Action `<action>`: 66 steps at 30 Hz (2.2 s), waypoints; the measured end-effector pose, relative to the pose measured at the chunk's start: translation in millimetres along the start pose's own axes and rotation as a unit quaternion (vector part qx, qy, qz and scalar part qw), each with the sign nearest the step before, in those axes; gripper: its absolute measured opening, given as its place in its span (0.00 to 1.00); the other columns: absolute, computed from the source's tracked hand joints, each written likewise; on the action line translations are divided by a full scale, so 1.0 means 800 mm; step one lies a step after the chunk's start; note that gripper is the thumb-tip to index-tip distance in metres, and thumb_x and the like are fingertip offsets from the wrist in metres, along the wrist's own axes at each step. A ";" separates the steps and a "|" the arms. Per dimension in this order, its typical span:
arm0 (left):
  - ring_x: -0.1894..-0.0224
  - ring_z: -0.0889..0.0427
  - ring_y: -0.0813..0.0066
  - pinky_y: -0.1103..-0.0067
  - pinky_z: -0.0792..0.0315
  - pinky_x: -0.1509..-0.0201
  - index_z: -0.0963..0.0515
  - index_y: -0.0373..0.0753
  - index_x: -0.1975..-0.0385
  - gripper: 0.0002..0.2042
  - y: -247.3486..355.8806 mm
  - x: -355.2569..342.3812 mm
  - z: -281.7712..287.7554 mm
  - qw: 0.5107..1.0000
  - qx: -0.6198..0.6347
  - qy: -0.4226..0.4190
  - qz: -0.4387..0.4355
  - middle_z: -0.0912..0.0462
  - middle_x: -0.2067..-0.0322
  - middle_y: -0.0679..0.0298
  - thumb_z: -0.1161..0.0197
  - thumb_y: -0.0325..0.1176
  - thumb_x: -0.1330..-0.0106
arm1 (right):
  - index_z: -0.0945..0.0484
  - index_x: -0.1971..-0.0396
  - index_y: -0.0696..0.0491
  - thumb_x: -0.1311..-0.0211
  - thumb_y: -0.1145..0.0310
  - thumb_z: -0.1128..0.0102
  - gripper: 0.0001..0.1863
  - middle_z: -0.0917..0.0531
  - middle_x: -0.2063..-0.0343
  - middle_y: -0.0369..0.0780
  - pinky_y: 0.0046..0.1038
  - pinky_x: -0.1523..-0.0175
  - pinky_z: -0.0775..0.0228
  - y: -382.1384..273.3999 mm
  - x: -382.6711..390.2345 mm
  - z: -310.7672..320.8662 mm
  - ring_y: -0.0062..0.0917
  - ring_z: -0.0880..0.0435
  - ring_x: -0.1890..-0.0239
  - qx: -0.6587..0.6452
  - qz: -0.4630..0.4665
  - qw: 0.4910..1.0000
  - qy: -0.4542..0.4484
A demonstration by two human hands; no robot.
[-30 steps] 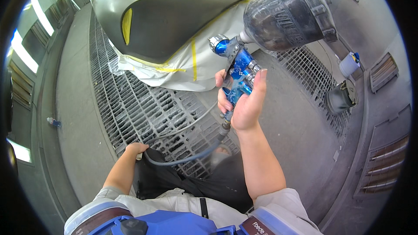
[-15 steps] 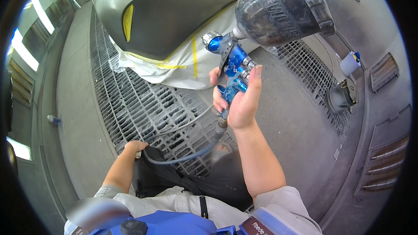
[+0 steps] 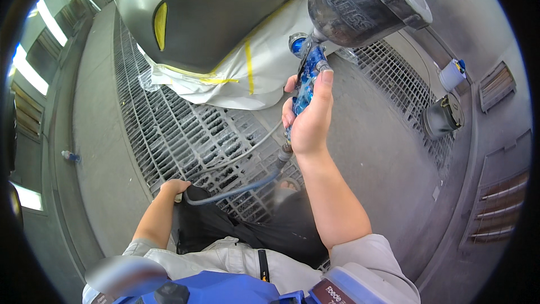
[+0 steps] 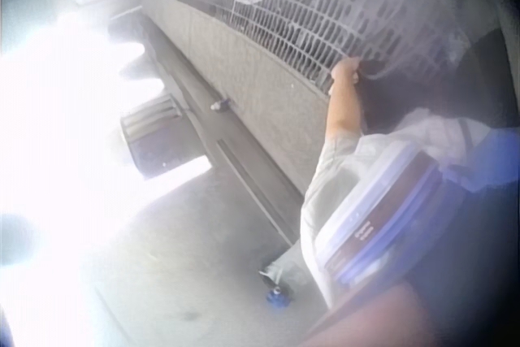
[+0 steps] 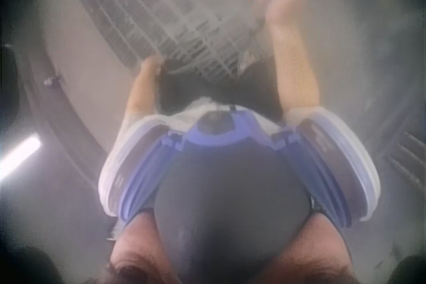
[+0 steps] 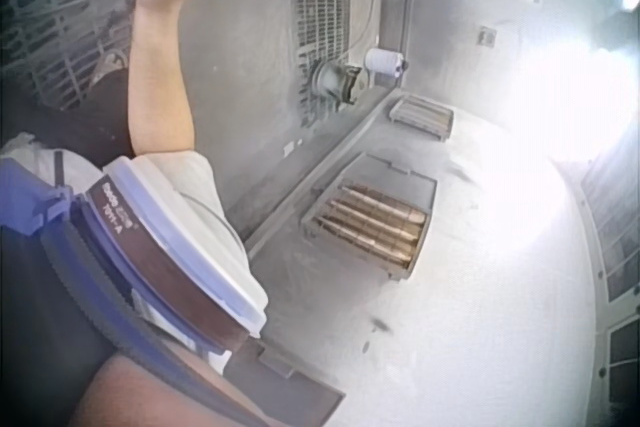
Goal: The person removes masking tape from a car's hood, wipes the surface with a cloth, and then uses a spray gun to apply paint to the exposed area. The person repeatedly wipes the surface and sprays paint in overlapping passes.
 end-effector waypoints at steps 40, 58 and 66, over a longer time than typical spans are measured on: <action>0.26 0.23 0.60 0.68 0.31 0.25 0.18 0.42 0.33 0.41 -0.075 0.029 -0.032 0.993 0.100 0.038 0.057 0.21 0.30 0.58 0.43 0.72 0.30 | 0.26 0.61 0.55 0.21 0.29 0.60 0.38 0.23 0.72 0.37 0.24 0.84 0.43 0.184 -0.050 -0.082 0.16 0.34 0.88 0.096 -0.150 0.974 -0.141; 0.33 0.18 0.45 0.59 0.25 0.31 0.17 0.31 0.39 0.43 -0.057 0.020 -0.025 0.960 0.278 0.005 -0.036 0.18 0.36 0.41 0.40 0.71 0.32 | 0.23 0.49 0.47 0.25 0.26 0.59 0.36 0.19 0.72 0.38 0.24 0.79 0.41 -0.014 -0.127 -0.273 0.16 0.36 0.86 0.010 -0.087 0.968 -0.235; 0.35 0.17 0.45 0.61 0.24 0.33 0.17 0.28 0.41 0.43 -0.051 0.019 -0.025 0.953 0.293 0.048 -0.064 0.16 0.39 0.40 0.38 0.70 0.34 | 0.24 0.49 0.47 0.22 0.29 0.62 0.35 0.18 0.72 0.37 0.23 0.81 0.42 -0.034 -0.134 -0.227 0.15 0.35 0.87 0.044 -0.053 0.978 -0.197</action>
Point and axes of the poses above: each hand's wrist, its own x-axis away from the middle knuckle, its own z-axis out of the back of the hand, y = z × x, the point moved 2 cm from there along -x, towards the middle knuckle
